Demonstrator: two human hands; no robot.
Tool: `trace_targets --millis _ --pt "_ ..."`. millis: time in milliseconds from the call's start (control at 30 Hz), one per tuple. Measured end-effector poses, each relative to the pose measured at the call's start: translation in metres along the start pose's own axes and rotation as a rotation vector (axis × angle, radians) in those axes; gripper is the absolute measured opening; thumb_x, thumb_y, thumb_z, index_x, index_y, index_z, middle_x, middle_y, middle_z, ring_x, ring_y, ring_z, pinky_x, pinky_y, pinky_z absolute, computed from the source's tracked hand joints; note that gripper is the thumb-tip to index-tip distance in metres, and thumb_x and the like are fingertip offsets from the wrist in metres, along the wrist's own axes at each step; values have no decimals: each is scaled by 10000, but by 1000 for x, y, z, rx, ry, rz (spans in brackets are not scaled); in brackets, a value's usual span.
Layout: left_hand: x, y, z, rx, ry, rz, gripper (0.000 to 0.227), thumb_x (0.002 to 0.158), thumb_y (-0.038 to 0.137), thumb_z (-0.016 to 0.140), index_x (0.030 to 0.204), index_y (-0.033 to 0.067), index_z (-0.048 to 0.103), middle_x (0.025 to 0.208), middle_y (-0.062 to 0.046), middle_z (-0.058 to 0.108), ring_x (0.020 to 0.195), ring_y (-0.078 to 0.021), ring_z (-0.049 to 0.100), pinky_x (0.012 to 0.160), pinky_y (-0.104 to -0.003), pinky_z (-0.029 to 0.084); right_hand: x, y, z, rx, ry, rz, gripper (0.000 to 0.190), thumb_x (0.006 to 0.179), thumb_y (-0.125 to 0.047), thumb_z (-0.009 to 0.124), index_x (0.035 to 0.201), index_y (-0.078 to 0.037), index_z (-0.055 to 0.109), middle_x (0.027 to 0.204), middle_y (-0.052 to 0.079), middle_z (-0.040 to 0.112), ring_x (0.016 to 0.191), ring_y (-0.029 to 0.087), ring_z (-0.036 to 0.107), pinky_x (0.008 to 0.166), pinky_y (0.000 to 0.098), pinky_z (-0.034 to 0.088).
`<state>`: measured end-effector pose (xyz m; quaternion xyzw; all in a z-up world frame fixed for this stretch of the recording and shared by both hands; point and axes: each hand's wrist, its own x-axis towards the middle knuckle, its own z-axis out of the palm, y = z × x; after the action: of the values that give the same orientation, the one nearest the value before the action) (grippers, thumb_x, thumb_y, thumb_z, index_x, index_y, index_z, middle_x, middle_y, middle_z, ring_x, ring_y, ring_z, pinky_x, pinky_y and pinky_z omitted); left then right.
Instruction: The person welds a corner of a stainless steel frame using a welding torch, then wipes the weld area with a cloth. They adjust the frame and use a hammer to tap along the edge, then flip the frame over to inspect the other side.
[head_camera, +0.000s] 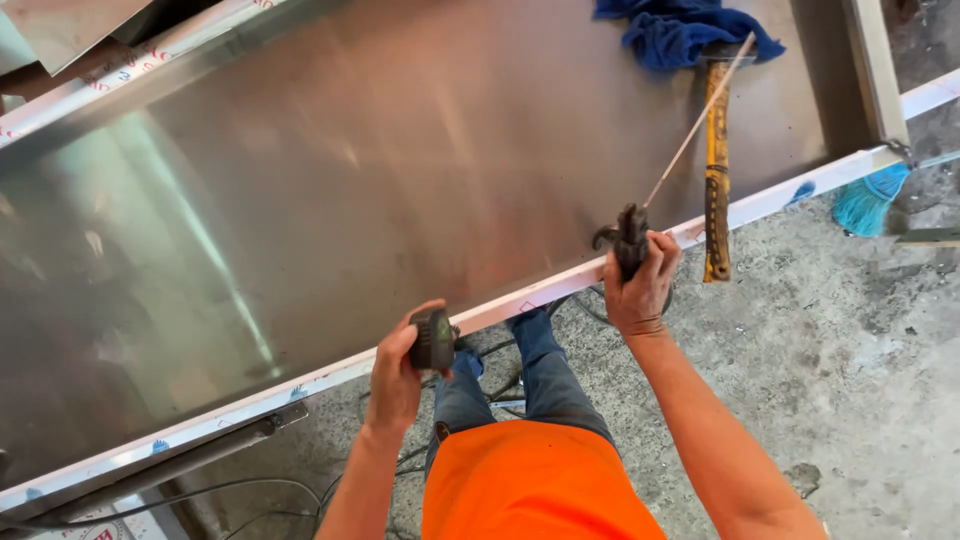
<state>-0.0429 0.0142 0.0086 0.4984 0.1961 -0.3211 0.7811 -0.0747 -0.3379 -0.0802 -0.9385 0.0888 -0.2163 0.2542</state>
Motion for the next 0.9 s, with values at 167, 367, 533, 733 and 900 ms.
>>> trace_targets --millis 167,367,533,733,900 --pt "-51 -37 -7 -380 109 -93 605 965 426 477 1348 -25 603 1076 -165 722 887 -254 714 701 -422 594 -25 -20 -12 -139 30 57 478 944 -258 823 1241 -24 531 1232 213 494 1171 443 493 1021 564 411" --pt "-79 -35 -12 -647 -89 -111 661 975 498 447 1399 5 564 1099 -222 700 915 -294 712 779 -420 584 -75 1 5 -85 -1 120 512 1058 -275 828 1340 -8 494 1239 203 502 1159 419 525 964 510 478" --pt "-100 -40 -42 -630 -178 -61 651 982 466 460 1440 13 545 1127 -204 702 870 -292 694 747 -404 569 -99 -19 9 27 -34 312 600 1001 -270 823 1389 12 462 1191 199 507 998 327 592 848 457 529" --pt "-110 -89 -100 -200 -160 51 560 1061 426 482 1309 -60 611 990 -154 717 790 -231 692 666 -346 547 -145 -156 8 248 -432 418 597 934 -346 784 1367 -8 550 1156 150 617 947 207 639 847 380 558" --pt "-126 -87 -108 33 -16 173 354 1040 368 572 1089 19 609 896 -134 698 690 -196 652 593 -305 515 -137 -266 -1 1006 -1035 406 460 1022 -340 642 1387 -59 636 1177 87 603 995 177 692 908 326 577"
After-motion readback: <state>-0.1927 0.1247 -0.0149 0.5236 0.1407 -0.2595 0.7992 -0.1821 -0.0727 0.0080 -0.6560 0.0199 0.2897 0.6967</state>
